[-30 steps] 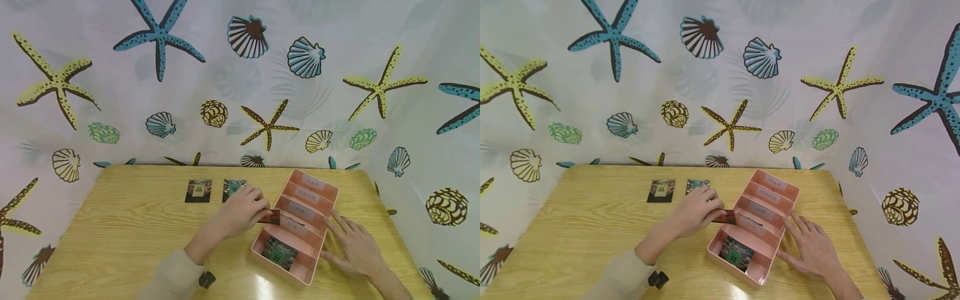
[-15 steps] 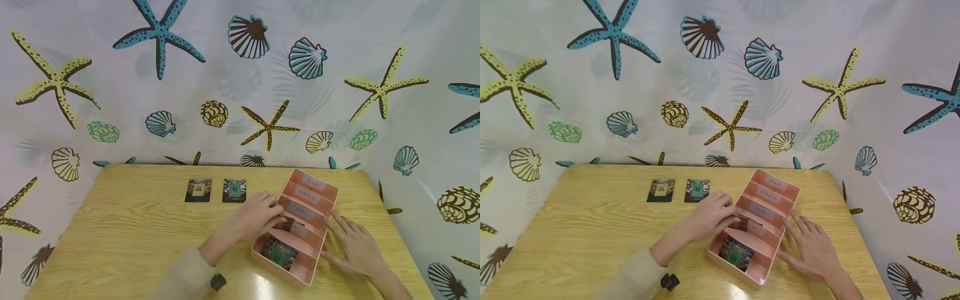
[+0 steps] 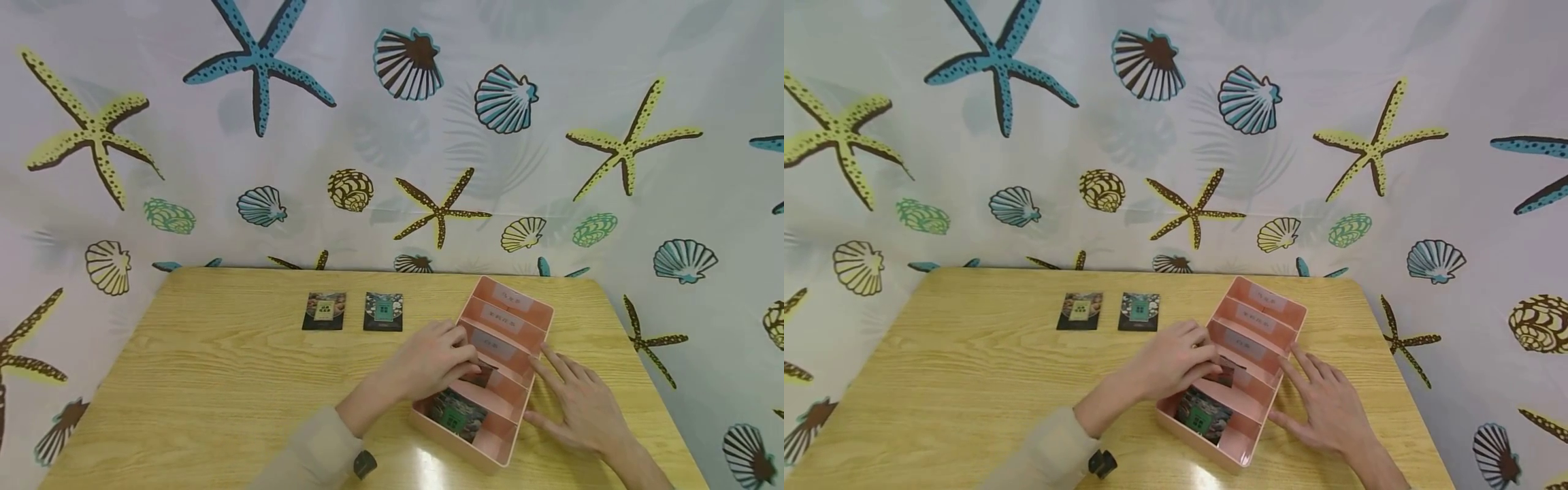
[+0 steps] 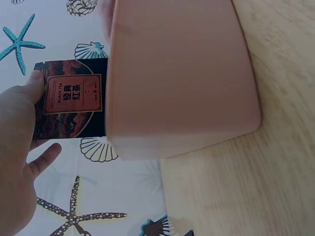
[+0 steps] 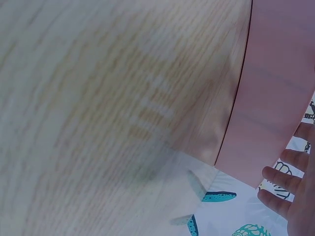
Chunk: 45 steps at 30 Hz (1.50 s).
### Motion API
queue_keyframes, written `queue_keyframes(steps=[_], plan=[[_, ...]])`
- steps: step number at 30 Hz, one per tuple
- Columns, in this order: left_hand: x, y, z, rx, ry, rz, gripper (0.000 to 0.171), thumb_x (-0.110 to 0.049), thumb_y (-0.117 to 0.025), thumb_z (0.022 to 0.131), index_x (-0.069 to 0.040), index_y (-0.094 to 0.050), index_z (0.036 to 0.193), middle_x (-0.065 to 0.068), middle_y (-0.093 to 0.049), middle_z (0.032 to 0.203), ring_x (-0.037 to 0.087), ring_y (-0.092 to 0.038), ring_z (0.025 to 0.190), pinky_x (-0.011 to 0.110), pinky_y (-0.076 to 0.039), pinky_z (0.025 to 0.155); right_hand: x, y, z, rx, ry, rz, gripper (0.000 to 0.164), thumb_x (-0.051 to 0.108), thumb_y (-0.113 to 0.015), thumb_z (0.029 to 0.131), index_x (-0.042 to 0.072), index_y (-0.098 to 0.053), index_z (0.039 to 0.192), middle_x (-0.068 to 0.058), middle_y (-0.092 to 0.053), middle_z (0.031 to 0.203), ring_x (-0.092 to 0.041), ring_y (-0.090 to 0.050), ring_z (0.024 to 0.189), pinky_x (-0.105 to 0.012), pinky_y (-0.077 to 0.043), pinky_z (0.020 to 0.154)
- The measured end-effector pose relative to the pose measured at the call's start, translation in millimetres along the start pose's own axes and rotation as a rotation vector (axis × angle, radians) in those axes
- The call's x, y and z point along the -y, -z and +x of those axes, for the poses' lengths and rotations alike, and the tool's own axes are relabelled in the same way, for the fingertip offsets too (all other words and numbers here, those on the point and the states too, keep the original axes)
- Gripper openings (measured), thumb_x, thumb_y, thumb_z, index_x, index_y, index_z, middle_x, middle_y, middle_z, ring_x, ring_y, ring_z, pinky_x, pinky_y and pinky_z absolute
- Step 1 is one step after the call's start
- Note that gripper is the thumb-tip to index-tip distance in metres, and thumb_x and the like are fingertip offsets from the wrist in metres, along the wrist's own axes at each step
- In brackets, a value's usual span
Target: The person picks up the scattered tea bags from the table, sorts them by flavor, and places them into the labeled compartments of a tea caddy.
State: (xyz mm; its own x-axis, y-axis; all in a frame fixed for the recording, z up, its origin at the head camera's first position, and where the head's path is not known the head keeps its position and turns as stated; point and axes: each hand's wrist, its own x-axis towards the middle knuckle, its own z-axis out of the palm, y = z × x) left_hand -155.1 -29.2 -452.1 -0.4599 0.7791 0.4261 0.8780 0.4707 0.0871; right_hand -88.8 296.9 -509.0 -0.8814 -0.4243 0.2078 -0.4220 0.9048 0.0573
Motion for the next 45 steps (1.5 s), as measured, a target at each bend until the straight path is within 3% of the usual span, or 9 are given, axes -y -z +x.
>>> queue_keyframes(steps=[11,18,28,36,45], plan=[[8.4,-21.1,-3.4,0.124,0.014,-0.016,0.019,-0.042,-0.057,0.109,-0.028,-0.07,0.11,-0.008,-0.066,0.102,0.011,-0.056,0.092,0.027,-0.049,0.084,2.0,-1.5,4.7,-0.013,-0.008,-0.001,0.093,0.078,-0.066,0.085,0.019,-0.052,0.156,-0.013,-0.049,0.163,-0.04,-0.063,0.132,-0.059,-0.055,0.1],[10.8,-26.7,-4.5,0.194,0.053,-0.03,0.023,-0.045,-0.055,0.108,-0.029,-0.071,0.114,-0.008,-0.067,0.11,0.013,-0.058,0.101,0.029,-0.052,0.088,3.1,-0.8,6.0,0.001,-0.013,-0.01,0.093,0.079,-0.065,0.086,0.019,-0.052,0.156,-0.014,-0.05,0.162,-0.04,-0.063,0.132,-0.059,-0.055,0.1],[11.0,-32.7,-3.5,0.289,0.054,0.044,0.028,-0.05,-0.053,0.108,-0.03,-0.072,0.113,-0.006,-0.066,0.111,0.013,-0.056,0.103,0.031,-0.052,0.092,2.9,-0.3,6.3,-0.003,-0.016,-0.003,0.093,0.078,-0.066,0.085,0.019,-0.052,0.156,-0.013,-0.049,0.163,-0.04,-0.063,0.132,-0.058,-0.055,0.101],[10.8,-32.9,-3.8,0.294,0.096,0.036,0.028,-0.05,-0.055,0.107,-0.027,-0.07,0.114,-0.006,-0.064,0.112,0.013,-0.057,0.109,0.032,-0.052,0.097,2.4,-1.0,5.3,-0.006,-0.009,-0.004,0.093,0.078,-0.065,0.085,0.019,-0.052,0.156,-0.013,-0.05,0.162,-0.04,-0.063,0.132,-0.058,-0.055,0.101],[22.1,-25.3,-5.5,0.299,0.115,0.047,0.034,-0.05,-0.056,0.107,-0.025,-0.068,0.127,-0.003,-0.065,0.119,0.016,-0.058,0.114,0.035,-0.052,0.103,2.0,-1.0,2.6,-0.001,-0.007,-0.004,0.094,0.079,-0.064,0.085,0.019,-0.052,0.156,-0.014,-0.05,0.162,-0.04,-0.063,0.133,-0.058,-0.055,0.1]])
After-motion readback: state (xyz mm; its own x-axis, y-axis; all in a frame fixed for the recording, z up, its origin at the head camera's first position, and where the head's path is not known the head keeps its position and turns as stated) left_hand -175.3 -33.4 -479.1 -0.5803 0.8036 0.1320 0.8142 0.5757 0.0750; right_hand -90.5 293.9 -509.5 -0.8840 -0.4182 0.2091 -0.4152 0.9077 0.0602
